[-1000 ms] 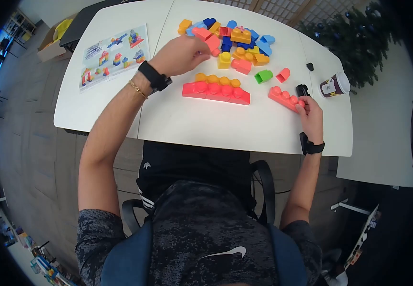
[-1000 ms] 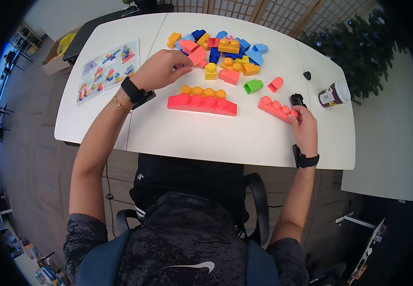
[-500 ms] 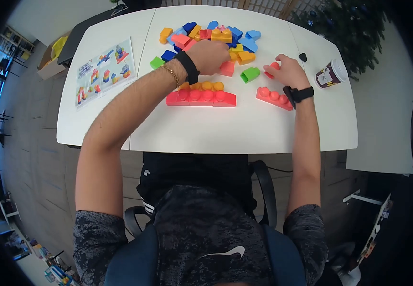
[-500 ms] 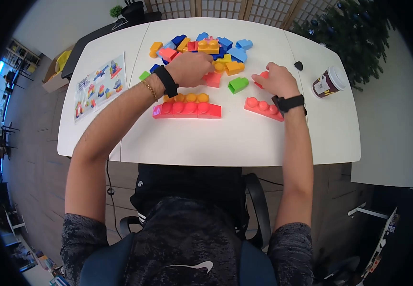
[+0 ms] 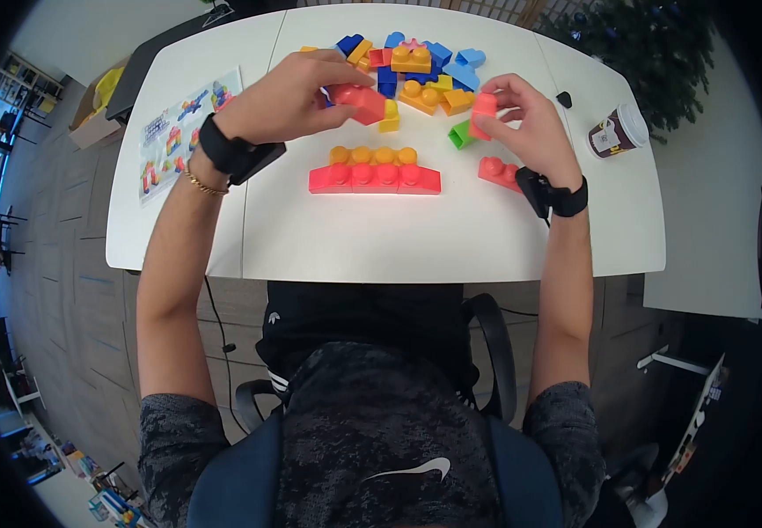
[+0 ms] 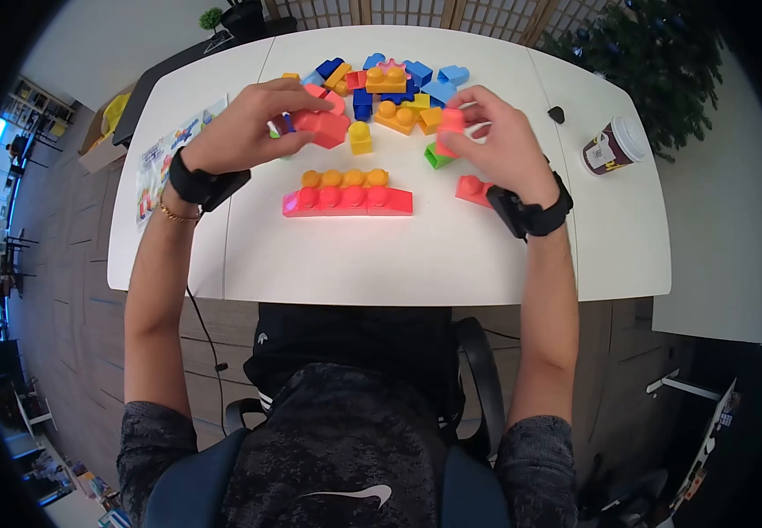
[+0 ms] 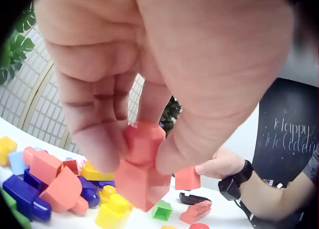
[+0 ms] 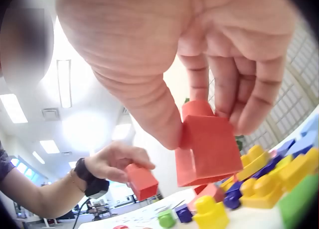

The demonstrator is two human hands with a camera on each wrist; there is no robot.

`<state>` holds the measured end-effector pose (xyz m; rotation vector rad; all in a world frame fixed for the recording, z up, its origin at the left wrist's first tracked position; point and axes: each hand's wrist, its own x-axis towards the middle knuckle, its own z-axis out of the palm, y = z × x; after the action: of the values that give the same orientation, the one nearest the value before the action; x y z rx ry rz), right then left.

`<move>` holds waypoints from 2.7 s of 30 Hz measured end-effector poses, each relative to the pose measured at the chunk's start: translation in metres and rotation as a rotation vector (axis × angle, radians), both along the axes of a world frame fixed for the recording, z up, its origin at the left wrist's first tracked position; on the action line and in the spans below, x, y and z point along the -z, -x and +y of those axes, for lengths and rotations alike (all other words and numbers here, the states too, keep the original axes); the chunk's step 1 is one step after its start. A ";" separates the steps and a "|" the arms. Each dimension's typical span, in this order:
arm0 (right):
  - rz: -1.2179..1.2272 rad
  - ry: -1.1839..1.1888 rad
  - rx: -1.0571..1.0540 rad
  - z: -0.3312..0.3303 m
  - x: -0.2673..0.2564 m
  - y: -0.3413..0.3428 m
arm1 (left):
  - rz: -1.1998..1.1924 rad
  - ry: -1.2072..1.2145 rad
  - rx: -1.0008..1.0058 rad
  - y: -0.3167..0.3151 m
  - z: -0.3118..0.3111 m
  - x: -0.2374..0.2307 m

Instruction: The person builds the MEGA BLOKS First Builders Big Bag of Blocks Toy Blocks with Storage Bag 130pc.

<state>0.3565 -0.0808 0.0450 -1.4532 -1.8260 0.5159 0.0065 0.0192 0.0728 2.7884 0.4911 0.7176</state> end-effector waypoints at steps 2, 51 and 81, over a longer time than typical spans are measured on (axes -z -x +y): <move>0.048 -0.011 -0.098 -0.003 -0.002 0.035 | 0.156 0.080 -0.087 0.017 -0.008 -0.010; 0.744 -0.173 -0.175 0.014 -0.017 0.127 | -0.805 1.059 0.118 -0.050 -0.030 0.030; -1.000 0.145 -0.074 0.185 0.015 0.143 | -0.110 0.338 -0.198 0.033 -0.082 0.064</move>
<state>0.2136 0.1045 0.0301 -1.9387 -2.6352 -0.1087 -0.0270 -0.0628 0.0084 2.3963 0.7935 0.7439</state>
